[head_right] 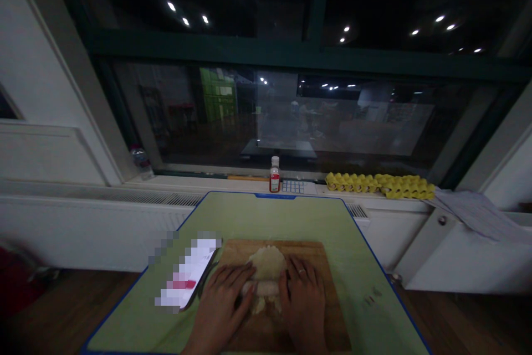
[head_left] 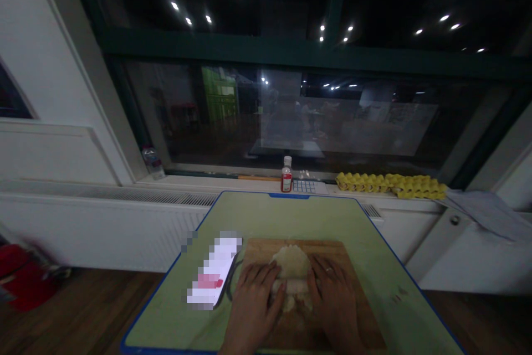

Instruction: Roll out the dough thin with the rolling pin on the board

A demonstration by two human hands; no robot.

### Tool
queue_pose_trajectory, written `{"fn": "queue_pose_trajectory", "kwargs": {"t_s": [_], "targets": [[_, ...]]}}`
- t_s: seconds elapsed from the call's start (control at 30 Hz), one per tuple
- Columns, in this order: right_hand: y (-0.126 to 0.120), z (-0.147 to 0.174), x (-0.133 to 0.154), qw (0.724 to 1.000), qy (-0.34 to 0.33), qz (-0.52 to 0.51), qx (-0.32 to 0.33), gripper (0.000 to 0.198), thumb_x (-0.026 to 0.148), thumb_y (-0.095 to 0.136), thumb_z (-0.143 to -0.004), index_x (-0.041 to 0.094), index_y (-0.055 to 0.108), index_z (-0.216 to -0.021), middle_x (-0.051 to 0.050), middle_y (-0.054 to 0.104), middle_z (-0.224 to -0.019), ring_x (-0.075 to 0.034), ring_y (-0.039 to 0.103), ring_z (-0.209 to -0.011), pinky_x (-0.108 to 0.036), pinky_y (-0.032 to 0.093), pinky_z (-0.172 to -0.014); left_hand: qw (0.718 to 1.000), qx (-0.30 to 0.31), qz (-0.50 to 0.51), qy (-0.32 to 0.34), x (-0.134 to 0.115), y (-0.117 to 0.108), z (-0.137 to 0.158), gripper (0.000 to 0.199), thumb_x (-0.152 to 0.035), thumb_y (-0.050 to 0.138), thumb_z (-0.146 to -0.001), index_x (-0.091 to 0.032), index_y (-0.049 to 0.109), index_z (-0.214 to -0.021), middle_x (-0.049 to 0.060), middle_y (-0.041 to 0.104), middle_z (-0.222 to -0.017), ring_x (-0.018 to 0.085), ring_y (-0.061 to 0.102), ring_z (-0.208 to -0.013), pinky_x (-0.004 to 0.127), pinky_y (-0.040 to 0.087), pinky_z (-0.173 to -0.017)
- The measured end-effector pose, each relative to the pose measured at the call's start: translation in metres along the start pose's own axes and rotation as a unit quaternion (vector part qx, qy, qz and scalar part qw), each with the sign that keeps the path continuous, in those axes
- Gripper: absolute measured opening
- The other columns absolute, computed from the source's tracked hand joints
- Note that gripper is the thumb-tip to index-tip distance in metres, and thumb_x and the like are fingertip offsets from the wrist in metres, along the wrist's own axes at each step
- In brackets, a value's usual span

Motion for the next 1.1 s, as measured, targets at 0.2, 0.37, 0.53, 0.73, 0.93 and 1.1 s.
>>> {"fn": "queue_pose_trajectory", "kwargs": {"t_s": [0.2,0.37,0.53,0.73,0.93,1.1], "targets": [[0.0007,0.0035,0.0022,0.999,-0.03,0.021,-0.01,0.034,0.036,0.05,-0.089,0.027,0.071,-0.114,-0.005,0.064,-0.13,-0.027,0.053,-0.123,-0.042,0.034,-0.109,1.0,-0.002,-0.007,0.002,-0.0003,-0.0011,0.0003,0.031,-0.032,0.051,-0.094,-0.025,0.069,-0.117,0.005,0.07,-0.122,0.028,0.063,-0.112,0.052,0.042,-0.104],[0.0054,0.0031,-0.0024,0.996,-0.062,0.032,-0.055,0.036,0.043,0.058,-0.083,0.026,0.071,-0.112,-0.007,0.066,-0.127,-0.027,0.056,-0.118,-0.043,0.036,-0.107,1.0,-0.01,-0.008,0.014,0.0004,-0.0014,0.0005,0.029,-0.029,0.053,-0.094,-0.022,0.068,-0.117,0.005,0.07,-0.121,0.028,0.063,-0.111,0.052,0.043,-0.102],[0.0068,0.0027,-0.004,0.992,-0.085,0.041,-0.089,0.033,0.042,0.06,-0.082,0.025,0.072,-0.108,-0.007,0.068,-0.123,-0.027,0.057,-0.115,-0.043,0.038,-0.103,0.999,-0.017,-0.018,0.021,-0.0004,-0.0026,0.0012,0.028,-0.027,0.055,-0.093,-0.022,0.068,-0.117,0.005,0.071,-0.12,0.028,0.063,-0.109,0.053,0.044,-0.1],[0.0055,0.0039,-0.0011,0.993,-0.072,0.04,-0.087,0.033,0.039,0.058,-0.083,0.025,0.071,-0.11,-0.007,0.067,-0.124,-0.027,0.057,-0.116,-0.042,0.038,-0.103,0.999,-0.018,-0.02,0.025,-0.0015,-0.0037,0.0,0.027,-0.027,0.055,-0.093,-0.022,0.068,-0.116,0.005,0.071,-0.118,0.027,0.064,-0.108,0.051,0.044,-0.099],[0.0058,0.0019,-0.0022,0.996,-0.046,0.027,-0.077,0.033,0.037,0.053,-0.087,0.026,0.07,-0.113,-0.006,0.068,-0.122,-0.025,0.057,-0.115,-0.04,0.037,-0.103,0.999,-0.012,-0.021,0.027,-0.0009,-0.0032,0.0014,0.028,-0.027,0.055,-0.093,-0.021,0.068,-0.117,0.005,0.071,-0.121,0.028,0.063,-0.109,0.052,0.044,-0.1],[0.0054,0.0022,-0.0003,0.996,-0.037,0.02,-0.08,0.032,0.034,0.05,-0.089,0.026,0.07,-0.112,-0.007,0.068,-0.121,-0.025,0.058,-0.115,-0.04,0.038,-0.102,1.0,-0.008,-0.02,0.021,-0.0014,-0.0032,0.0001,0.028,-0.028,0.054,-0.094,-0.021,0.068,-0.117,0.006,0.071,-0.121,0.028,0.063,-0.11,0.053,0.044,-0.1]]}}
Point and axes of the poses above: each hand's wrist, its own z-axis away from the middle knuckle, its own y-axis out of the palm, x = y × z, the point moved 1 cm from there along -z, towards the middle knuckle
